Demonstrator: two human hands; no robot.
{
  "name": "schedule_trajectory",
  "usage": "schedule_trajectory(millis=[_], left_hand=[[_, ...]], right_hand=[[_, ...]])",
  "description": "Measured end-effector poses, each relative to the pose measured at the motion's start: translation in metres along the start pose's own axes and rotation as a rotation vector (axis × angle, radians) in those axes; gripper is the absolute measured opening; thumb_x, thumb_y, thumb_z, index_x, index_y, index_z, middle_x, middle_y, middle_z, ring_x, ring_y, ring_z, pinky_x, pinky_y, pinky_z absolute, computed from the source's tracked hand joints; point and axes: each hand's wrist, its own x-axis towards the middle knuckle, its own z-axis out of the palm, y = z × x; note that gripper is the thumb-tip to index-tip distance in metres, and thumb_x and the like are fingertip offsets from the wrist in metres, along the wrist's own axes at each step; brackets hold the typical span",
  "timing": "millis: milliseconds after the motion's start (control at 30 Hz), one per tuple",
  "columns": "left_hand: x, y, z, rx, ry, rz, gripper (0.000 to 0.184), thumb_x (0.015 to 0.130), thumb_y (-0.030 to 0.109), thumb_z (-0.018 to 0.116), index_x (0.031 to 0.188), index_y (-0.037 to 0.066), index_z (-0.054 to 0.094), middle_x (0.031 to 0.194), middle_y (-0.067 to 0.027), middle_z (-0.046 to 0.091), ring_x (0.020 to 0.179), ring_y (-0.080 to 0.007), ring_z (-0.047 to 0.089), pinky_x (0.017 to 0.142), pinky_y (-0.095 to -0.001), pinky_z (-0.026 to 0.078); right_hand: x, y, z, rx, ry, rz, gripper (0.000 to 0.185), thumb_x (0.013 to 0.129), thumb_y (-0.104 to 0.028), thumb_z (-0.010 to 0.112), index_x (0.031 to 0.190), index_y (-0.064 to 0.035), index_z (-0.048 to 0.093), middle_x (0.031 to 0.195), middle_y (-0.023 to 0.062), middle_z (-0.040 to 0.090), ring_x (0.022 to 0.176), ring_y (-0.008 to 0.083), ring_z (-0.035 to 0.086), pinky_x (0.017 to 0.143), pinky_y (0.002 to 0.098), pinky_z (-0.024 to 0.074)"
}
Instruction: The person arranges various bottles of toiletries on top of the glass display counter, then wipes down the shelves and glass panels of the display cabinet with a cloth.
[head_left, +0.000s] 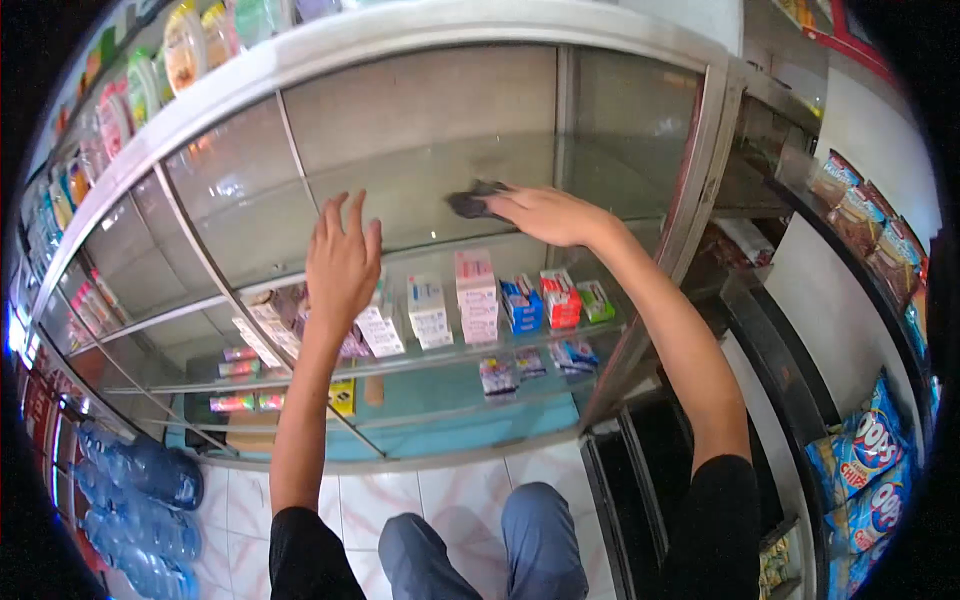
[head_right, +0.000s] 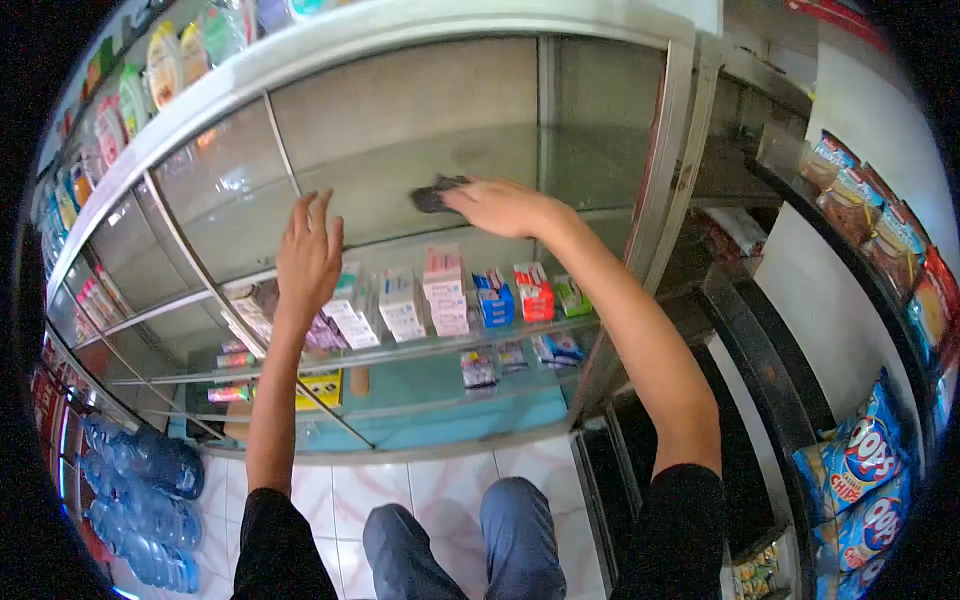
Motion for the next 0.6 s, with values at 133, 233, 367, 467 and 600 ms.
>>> schedule_trajectory(millis=[133, 233, 367, 467, 600], left_hand=[[-0.003, -0.001, 0.000, 0.010, -0.026, 0.017, 0.042, 0.097, 0.026, 0.049, 0.133, 0.004, 0.049, 0.130, -0.0211, 0.050, 0.119, -0.0398, 0.051, 0.101, -0.0465, 0.042], [-0.004, -0.005, 0.003, 0.000, -0.015, 0.019, 0.043, 0.097, 0.027, 0.048, 0.134, 0.003, 0.048, 0.130, -0.0207, 0.051, 0.119, -0.0388, 0.052, 0.101, -0.0459, 0.042], [-0.009, -0.006, 0.006, 0.010, 0.048, 0.043, 0.043, 0.097, 0.027, 0.048, 0.133, 0.004, 0.049, 0.126, -0.0193, 0.053, 0.117, -0.0366, 0.053, 0.100, -0.0448, 0.043], [-0.006, -0.005, 0.004, 0.016, 0.067, 0.039, 0.043, 0.097, 0.027, 0.048, 0.133, 0.004, 0.050, 0.125, -0.0190, 0.054, 0.115, -0.0363, 0.054, 0.099, -0.0445, 0.043], [-0.008, -0.002, 0.006, 0.030, 0.068, 0.020, 0.042, 0.098, 0.027, 0.046, 0.132, 0.004, 0.051, 0.125, -0.0184, 0.054, 0.114, -0.0368, 0.055, 0.099, -0.0444, 0.043]], right_hand=[[-0.008, 0.067, -0.005, -0.387, 0.122, 0.413, 0.045, 0.102, -0.034, 0.030, 0.123, -0.0084, 0.061, 0.127, 0.0207, 0.060, 0.116, 0.0352, 0.059, 0.100, 0.0442, 0.0447], [0.057, 0.066, 0.018, -0.212, -0.009, 0.232, 0.045, 0.102, -0.032, 0.031, 0.120, -0.0034, 0.060, 0.128, 0.0204, 0.059, 0.117, 0.0380, 0.056, 0.098, 0.0451, 0.0448], [0.074, -0.048, 0.046, 0.101, 0.042, -0.041, 0.045, 0.098, -0.035, 0.035, 0.111, -0.0019, 0.063, 0.111, 0.0228, 0.067, 0.103, 0.0391, 0.064, 0.089, 0.0457, 0.0495], [0.024, -0.046, 0.019, -0.132, 0.058, -0.019, 0.045, 0.098, -0.033, 0.033, 0.108, -0.0002, 0.063, 0.102, 0.0233, 0.068, 0.097, 0.0406, 0.066, 0.085, 0.0466, 0.0504], [0.005, 0.108, 0.006, -0.392, 0.181, 0.354, 0.042, 0.099, -0.027, 0.035, 0.117, -0.0023, 0.063, 0.119, 0.0223, 0.064, 0.107, 0.0377, 0.063, 0.096, 0.0465, 0.0475]])
